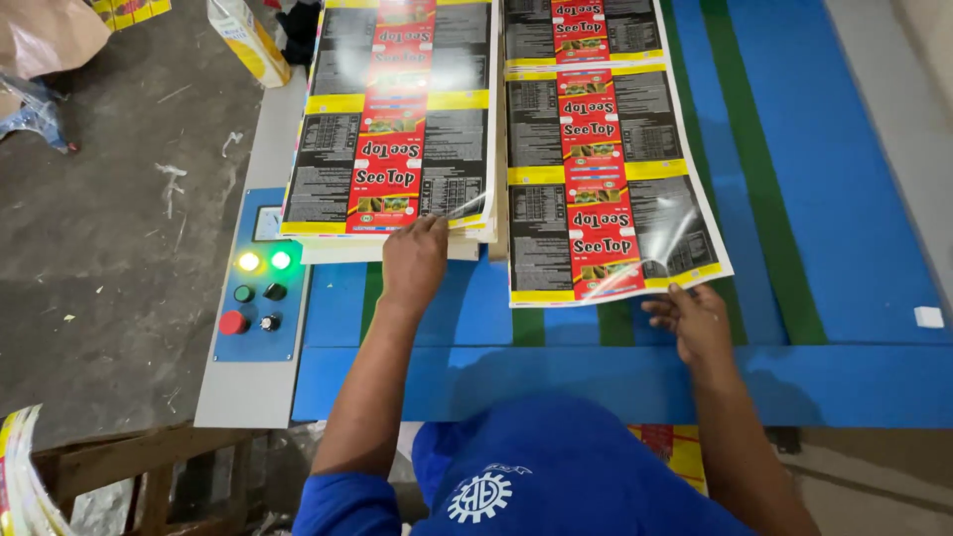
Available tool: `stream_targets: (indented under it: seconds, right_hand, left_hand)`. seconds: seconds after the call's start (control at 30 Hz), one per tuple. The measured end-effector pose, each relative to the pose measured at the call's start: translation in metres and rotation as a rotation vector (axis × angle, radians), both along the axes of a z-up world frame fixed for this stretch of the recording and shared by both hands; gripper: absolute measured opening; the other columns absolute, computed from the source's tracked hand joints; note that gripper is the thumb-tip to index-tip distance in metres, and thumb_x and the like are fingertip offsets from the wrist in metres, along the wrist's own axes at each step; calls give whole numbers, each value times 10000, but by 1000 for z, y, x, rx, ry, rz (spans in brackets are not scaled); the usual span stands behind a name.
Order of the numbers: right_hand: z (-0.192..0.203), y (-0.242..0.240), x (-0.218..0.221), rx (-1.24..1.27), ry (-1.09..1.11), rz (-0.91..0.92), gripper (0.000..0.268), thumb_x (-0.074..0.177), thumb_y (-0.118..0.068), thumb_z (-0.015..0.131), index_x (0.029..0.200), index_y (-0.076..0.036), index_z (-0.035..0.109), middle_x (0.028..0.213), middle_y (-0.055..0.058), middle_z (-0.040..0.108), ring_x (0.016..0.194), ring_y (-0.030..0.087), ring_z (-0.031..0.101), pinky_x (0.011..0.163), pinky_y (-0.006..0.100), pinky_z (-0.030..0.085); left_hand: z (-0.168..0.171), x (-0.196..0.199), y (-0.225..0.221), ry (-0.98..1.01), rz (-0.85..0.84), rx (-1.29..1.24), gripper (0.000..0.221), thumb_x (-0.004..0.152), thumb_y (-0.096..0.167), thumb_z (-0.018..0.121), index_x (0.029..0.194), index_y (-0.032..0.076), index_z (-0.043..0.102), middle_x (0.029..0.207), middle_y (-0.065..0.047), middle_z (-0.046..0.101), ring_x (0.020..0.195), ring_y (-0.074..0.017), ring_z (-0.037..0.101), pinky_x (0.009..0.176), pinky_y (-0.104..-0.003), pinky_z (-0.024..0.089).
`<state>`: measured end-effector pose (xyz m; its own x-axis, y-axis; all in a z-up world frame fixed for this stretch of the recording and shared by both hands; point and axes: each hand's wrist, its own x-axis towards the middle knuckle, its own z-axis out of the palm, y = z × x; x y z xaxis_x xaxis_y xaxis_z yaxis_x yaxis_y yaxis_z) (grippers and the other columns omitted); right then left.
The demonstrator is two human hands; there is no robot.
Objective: Feeding printed sheets into an industrial laminating machine and operating the control panel.
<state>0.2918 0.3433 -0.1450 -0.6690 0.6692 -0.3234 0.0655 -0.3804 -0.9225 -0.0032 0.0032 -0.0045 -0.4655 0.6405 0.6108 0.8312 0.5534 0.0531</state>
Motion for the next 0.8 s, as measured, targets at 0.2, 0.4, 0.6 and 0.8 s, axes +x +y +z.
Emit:
stream_targets:
  seconds: [0.2,0.4,0.6,0.8]
  right_hand:
    - [35,-9,-10,-19,-25,14,326,1061,-191,568,1338,-21,565,1079,183,724,856,245,727,621,341,560]
    - [16,-45,16,-85,-130,38,508,1005,-181,545,1500,-99,460,1131,184,738,868,252,718,649,358,554]
    - [47,-106,-9,67,-64,300,430,991,-191,606,1398,-52,610,1132,153,761,849,216,716,664,342,553]
    - [63,-122,-7,-81,60,365,339,947,-220,609,1265,-104,618,1102,72,728,913,175,725,670,341,581]
  left_hand:
    - [18,2,-3,-156,104,-133,68,919,82,619,895,80,683,866,-123,734,816,-331,722,716,-459,575]
    - [28,48,3,-50,-54,164,160,887,71,627,1025,16,686,1007,-168,701,891,-356,679,762,-459,567]
    - [3,135,30,-177,-335,11,164,820,128,655,958,41,668,1014,-156,663,929,-325,633,800,-454,526]
    - [14,165,36,-168,-483,31,289,890,217,667,1084,5,692,1171,-155,688,1139,-329,651,951,-461,516]
